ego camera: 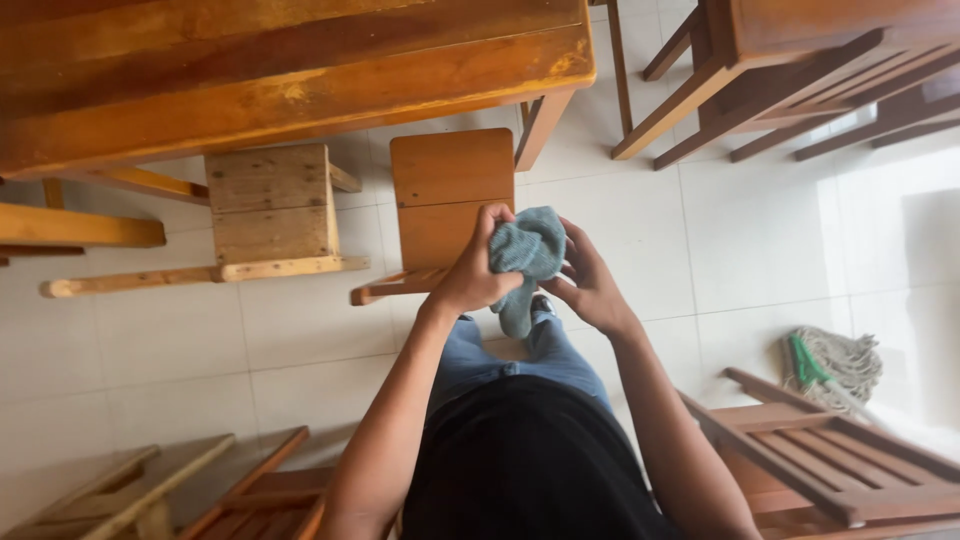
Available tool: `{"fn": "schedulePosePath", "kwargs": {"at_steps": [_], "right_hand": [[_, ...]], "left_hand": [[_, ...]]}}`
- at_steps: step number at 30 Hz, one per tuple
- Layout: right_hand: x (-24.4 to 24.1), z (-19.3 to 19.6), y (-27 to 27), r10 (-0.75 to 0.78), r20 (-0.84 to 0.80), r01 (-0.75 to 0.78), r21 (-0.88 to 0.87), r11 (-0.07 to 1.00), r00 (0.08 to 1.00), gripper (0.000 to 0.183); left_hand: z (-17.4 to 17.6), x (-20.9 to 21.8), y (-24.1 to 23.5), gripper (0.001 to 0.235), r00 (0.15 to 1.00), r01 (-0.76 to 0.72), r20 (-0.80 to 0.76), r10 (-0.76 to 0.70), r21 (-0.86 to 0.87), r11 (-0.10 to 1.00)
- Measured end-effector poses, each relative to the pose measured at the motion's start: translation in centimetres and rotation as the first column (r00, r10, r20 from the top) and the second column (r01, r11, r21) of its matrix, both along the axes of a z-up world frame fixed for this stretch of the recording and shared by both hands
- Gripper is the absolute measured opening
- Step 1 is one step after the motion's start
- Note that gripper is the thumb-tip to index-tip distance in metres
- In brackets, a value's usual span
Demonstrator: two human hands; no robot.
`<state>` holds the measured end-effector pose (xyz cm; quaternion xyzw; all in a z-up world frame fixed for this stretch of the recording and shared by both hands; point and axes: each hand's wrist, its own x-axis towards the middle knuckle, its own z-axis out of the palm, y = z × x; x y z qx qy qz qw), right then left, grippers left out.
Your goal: Organize placemats and wipe down wooden tables and chairs using a cloth.
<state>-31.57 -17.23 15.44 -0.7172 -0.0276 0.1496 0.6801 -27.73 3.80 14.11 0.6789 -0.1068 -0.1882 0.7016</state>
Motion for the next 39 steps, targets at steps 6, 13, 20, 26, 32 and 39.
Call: {"fn": "schedulePosePath", "kwargs": {"at_steps": [6,13,20,26,32,39], "right_hand": [[-0.4,-2.3,-7.0,0.045,-0.040,-0.039,0.140,0.989,0.998,0.048],[1.2,-3.6,-8.0,-0.067,-0.033,0.072,0.199,0.977,0.997,0.005],[0.3,-2.7,-1.7,-0.060,0.170,0.052,0.053,0.997,0.984,0.010],[-0.2,-3.9,10.6,0.076,0.268,-0.064,-0.055,0.996,0.961,0.012],[-2.4,-1.2,27.5,0.305,0.224,-0.275,-0.153,0.949,0.926,0.008],[-2.9,-3.1,41.0,0.581,0.316,-0.536,-0.224,0.814,0.750,0.014]], "left_hand": [[-1.5,-1.5,-7.3,0.077,0.979,-0.063,0.205,0.012,0.243,0.968],[-2.1,-4.4,-4.4,0.060,0.997,-0.082,0.022,0.080,0.414,0.906],[-1.6,-8.9,5.0,0.045,0.871,-0.487,0.294,0.394,0.405,0.774],[-0.4,-15.1,18.6,0.048,0.764,-0.644,0.356,0.538,0.461,0.611],[3.3,-25.1,30.3,0.044,0.572,-0.805,0.312,0.759,0.392,0.445],[3.4,-33.1,39.3,0.023,0.356,-0.890,0.228,0.906,0.378,0.254]]}}
